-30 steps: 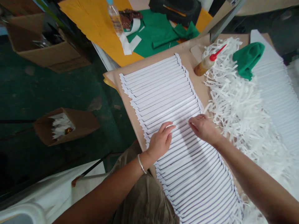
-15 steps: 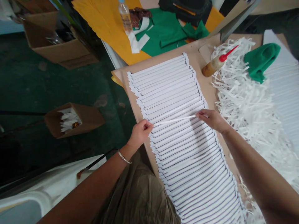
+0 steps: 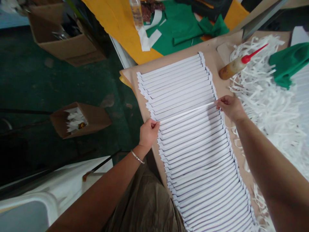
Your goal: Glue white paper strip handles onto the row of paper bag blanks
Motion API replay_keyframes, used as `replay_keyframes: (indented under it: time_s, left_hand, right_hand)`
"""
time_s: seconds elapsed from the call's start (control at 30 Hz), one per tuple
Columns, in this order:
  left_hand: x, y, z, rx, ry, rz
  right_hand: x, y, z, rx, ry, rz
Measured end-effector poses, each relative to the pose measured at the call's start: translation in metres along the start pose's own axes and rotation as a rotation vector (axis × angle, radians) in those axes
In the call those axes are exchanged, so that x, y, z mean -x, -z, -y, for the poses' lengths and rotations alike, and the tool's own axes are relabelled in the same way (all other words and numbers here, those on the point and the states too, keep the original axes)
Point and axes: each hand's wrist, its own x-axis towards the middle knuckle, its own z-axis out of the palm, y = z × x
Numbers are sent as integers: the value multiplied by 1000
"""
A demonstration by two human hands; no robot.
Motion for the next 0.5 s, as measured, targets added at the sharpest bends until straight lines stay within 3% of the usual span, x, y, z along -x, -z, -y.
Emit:
replay_keyframes:
  time_s: [0.5]
  left_hand:
    - [-7,-6,5,-97,-64,-54]
  right_hand:
    - [-12,-18,-6,113,30,-145]
